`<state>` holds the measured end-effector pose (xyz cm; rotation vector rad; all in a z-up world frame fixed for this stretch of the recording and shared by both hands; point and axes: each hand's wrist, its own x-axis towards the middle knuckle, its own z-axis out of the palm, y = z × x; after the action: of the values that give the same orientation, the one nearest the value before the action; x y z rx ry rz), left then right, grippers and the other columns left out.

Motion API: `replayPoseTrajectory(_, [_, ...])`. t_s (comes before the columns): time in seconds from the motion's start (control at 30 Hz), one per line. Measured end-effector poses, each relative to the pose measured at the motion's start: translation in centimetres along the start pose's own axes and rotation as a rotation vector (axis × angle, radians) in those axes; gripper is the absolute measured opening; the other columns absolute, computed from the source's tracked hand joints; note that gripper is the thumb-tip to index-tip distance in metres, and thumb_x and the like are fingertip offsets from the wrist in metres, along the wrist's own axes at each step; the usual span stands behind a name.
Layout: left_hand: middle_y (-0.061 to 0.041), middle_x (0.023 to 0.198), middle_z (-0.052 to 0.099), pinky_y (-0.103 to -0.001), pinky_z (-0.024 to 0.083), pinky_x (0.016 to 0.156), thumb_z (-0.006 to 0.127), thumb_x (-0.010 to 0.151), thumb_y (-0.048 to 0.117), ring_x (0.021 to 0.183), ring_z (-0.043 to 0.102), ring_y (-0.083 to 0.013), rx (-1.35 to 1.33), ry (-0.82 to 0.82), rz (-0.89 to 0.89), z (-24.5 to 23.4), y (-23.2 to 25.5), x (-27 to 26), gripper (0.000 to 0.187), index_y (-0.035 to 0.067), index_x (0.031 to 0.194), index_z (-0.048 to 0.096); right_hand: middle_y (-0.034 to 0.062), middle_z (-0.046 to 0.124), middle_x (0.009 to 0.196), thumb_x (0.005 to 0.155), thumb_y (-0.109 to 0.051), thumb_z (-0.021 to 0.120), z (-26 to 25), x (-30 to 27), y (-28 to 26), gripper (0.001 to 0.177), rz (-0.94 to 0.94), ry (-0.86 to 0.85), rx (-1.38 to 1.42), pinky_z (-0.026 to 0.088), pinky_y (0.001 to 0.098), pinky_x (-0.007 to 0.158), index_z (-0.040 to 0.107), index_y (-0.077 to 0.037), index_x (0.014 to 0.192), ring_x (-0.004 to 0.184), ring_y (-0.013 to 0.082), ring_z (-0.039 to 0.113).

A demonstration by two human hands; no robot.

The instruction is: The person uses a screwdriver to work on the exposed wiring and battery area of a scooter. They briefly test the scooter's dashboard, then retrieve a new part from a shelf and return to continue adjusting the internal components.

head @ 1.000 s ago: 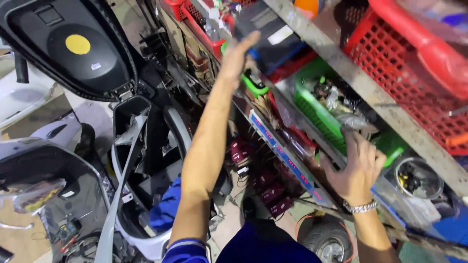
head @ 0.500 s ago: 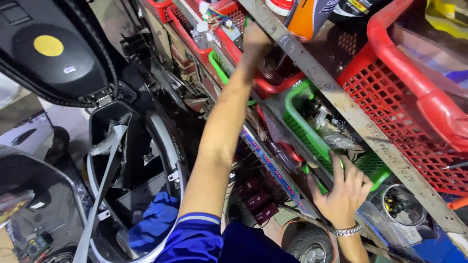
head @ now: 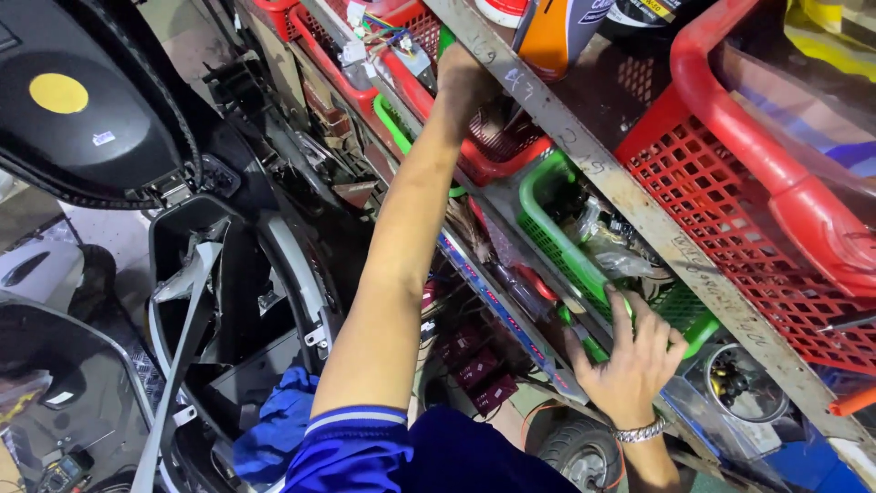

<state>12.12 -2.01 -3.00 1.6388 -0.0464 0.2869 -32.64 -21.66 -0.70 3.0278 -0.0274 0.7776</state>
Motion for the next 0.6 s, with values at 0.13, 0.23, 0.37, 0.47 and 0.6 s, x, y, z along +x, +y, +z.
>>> replayPoseTrajectory(0.13, [-0.022,0.092,0.074,-0.047,0.062,0.071,0.081,0.068,0.016,0.082,0.075,-0.0398,0.171,0.044,0.014,0.2,0.5,-0.6,0.041,0.0,0.102,0.063,0.0079,0.067,0.132,0.086,-0.064,0.052,0.3,-0.1,0.0,0.072,0.008,0.006,-0.008,0.028,0.0395,0.093,0.067,-0.014,0.136,0.106,0.0244,0.056])
replayPoseTrajectory(0.23, [-0.021,0.092,0.074,-0.048,0.062,0.072,0.081,0.068,0.018,0.082,0.074,-0.0403,0.287,0.077,0.023,0.3,0.9,-0.7,0.039,0.0,0.099,0.065,0.0068,0.066,0.131,0.086,-0.064,0.054,0.4,0.0,0.0,0.07,0.014,0.009,-0.017,0.028,0.0394,0.093,0.068,-0.015,0.134,0.107,0.0234,0.056])
replayPoseTrajectory(0.37, [-0.021,0.091,0.074,-0.049,0.061,0.074,0.08,0.067,0.02,0.083,0.074,-0.0412,0.471,0.116,0.034,0.1,1.1,0.4,0.037,0.001,0.095,0.067,0.0082,0.065,0.13,0.086,-0.066,0.059,0.7,0.2,0.2,0.074,-0.006,0.038,0.001,0.029,0.0387,0.094,0.067,-0.016,0.141,0.106,0.0215,0.055])
replayPoseTrajectory(0.47, [-0.02,0.091,0.074,-0.05,0.061,0.075,0.08,0.066,0.022,0.084,0.073,-0.0418,0.593,0.146,0.047,-1.6,1.6,-0.6,0.035,0.001,0.092,0.068,0.009,0.064,0.128,0.087,-0.064,0.065,0.3,0.3,0.2,0.073,-0.061,0.092,-0.02,0.03,0.0374,0.091,0.069,-0.014,0.14,0.104,0.0212,0.055])
replayPoseTrajectory(0.6, [-0.02,0.09,0.074,-0.051,0.06,0.075,0.08,0.066,0.023,0.084,0.073,-0.0424,0.735,0.17,0.067,-4.5,2.6,-3.2,0.034,0.001,0.09,0.069,0.0095,0.063,0.126,0.088,-0.06,0.068,-0.3,0.3,-0.1,0.07,-0.064,0.116,0.034,0.031,0.0382,0.09,0.071,-0.012,0.139,0.101,0.0222,0.054])
